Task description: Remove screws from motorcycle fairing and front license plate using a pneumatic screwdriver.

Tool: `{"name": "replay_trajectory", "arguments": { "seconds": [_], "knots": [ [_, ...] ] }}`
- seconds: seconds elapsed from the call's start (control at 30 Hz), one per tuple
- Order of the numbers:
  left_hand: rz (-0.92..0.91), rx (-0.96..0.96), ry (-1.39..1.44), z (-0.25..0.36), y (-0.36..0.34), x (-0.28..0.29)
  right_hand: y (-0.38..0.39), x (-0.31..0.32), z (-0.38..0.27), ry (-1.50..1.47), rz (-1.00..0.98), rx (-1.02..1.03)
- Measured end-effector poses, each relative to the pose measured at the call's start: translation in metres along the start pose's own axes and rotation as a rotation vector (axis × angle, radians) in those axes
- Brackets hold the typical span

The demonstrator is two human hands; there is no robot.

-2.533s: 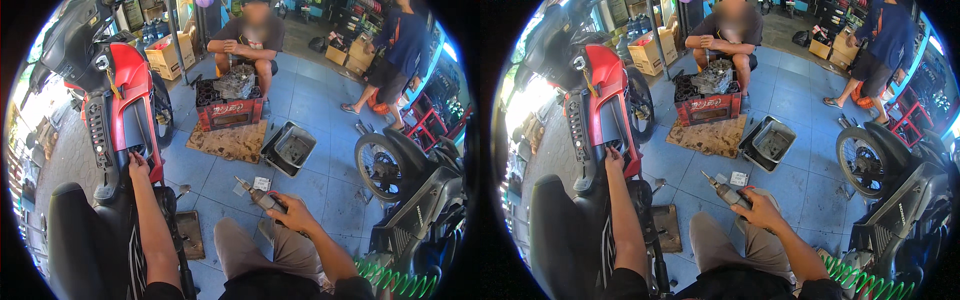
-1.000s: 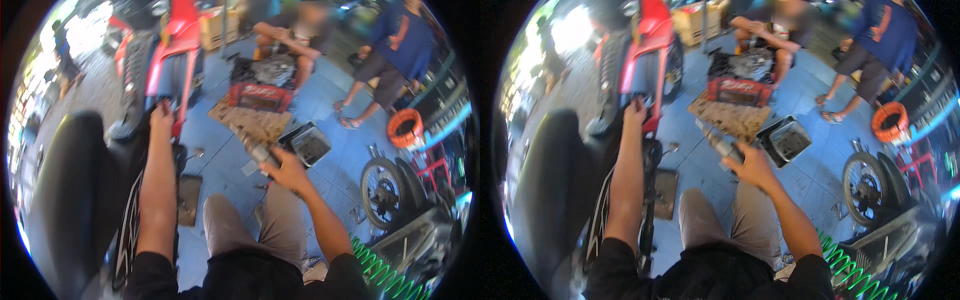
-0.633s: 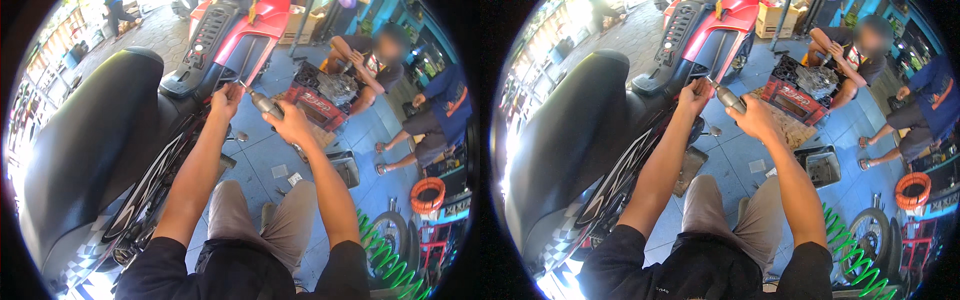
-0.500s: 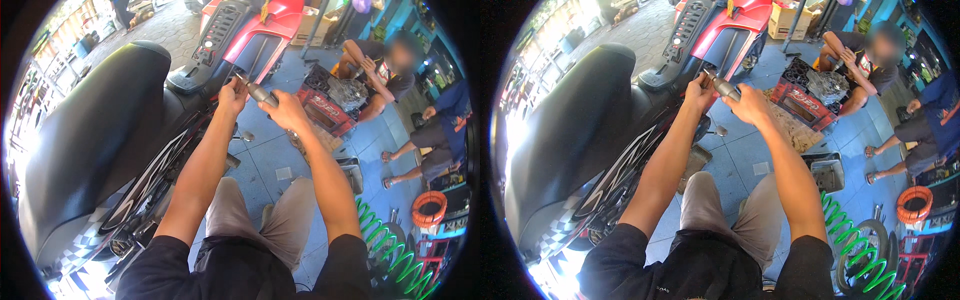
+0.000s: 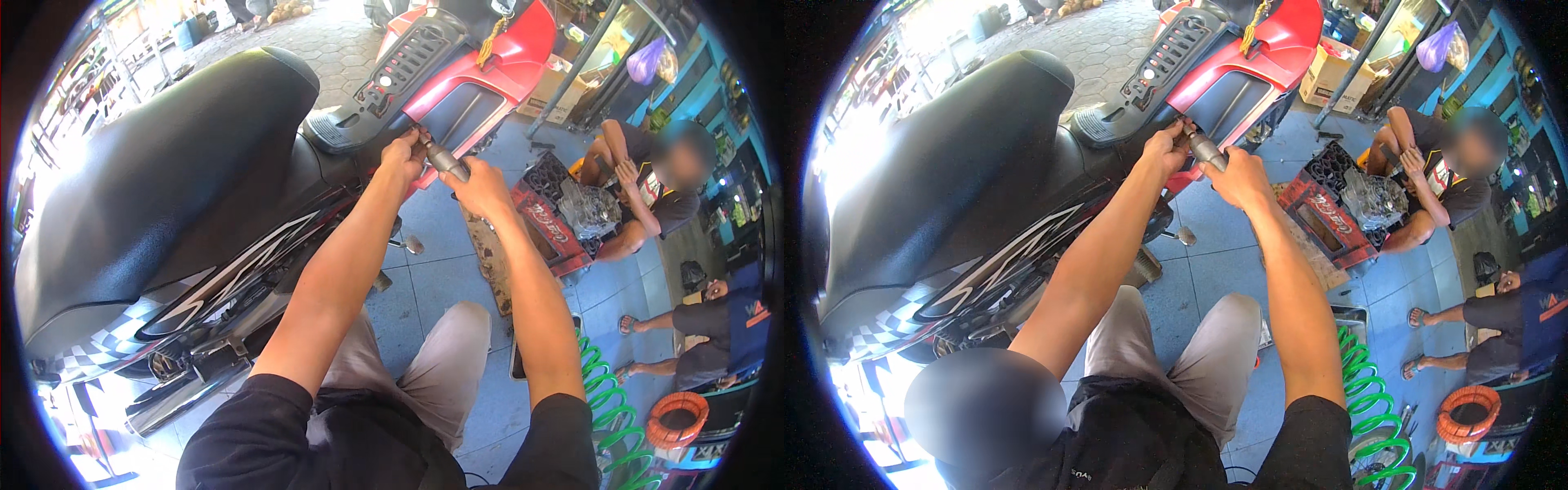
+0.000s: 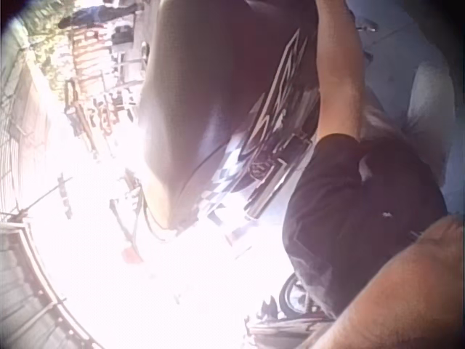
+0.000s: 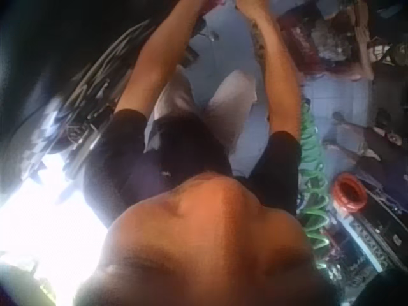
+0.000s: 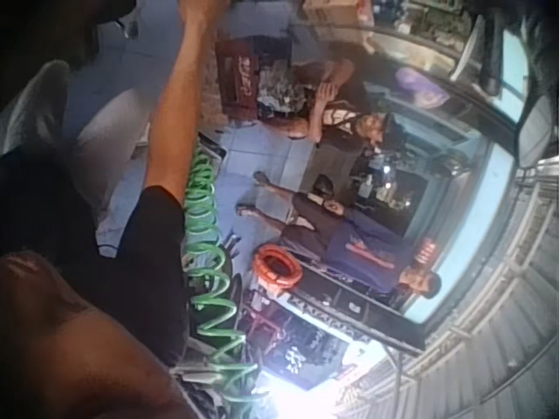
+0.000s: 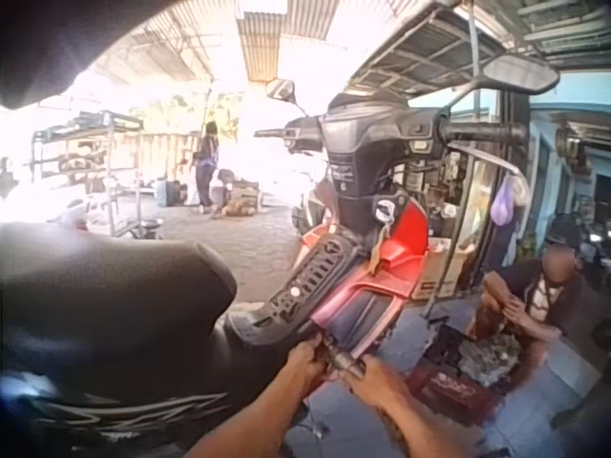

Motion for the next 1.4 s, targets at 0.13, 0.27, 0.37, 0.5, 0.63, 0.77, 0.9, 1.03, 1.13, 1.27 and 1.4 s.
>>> {"name": "replay_trajectory", "arguments": {
  "seconds": [0.13,0.27,0.37,0.5,0.63,0.77,0.9,1.03,1.13,1.27,1.4],
  "knots": [
    [-0.004,0.009,-0.039,-0.003,0.002,-0.002,-0.004,0.006,0.002,0.037,0.012,0.017],
    [-0.012,0.030,0.035,-0.005,-0.003,-0.002,-0.011,0.010,-0.004,0.166,0.135,0.155],
    [0.013,0.050,0.106,-0.005,-0.008,0.003,-0.012,0.012,-0.014,0.098,-0.073,-0.040],
    [-0.016,0.060,0.195,-0.009,-0.007,-0.001,-0.017,0.014,-0.019,0.175,-0.061,0.040],
    [-0.013,0.053,0.185,-0.016,-0.003,-0.004,-0.022,0.015,-0.003,0.247,0.083,0.192],
    [0.006,0.026,0.195,-0.002,-0.013,0.003,-0.015,0.016,-0.019,0.232,0.050,0.148],
    [0.113,0.031,0.092,-0.011,-0.012,-0.006,-0.013,0.013,-0.002,0.182,0.064,0.142],
    [0.125,0.050,0.066,-0.008,-0.022,-0.008,-0.007,0.020,0.000,0.118,0.042,0.073],
    [0.117,0.057,0.066,0.009,-0.034,-0.001,0.000,0.019,-0.014,0.131,0.038,0.079],
    [0.153,0.066,0.052,-0.006,-0.023,-0.003,0.011,0.032,0.002,0.090,0.036,0.031],
    [0.097,-0.024,-0.091,-0.006,-0.008,-0.007,0.016,0.054,0.018,-0.028,0.149,-0.004]
  ]
}}
Point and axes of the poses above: each hand's wrist, its own y-axis away from the middle knuckle, its own x-axis out of the back of the hand, z = x × y, the point moved 5 cm from there along -y, towards the middle knuckle, and after that the axes turned 9 degrees about z, right-handed, at the moved point
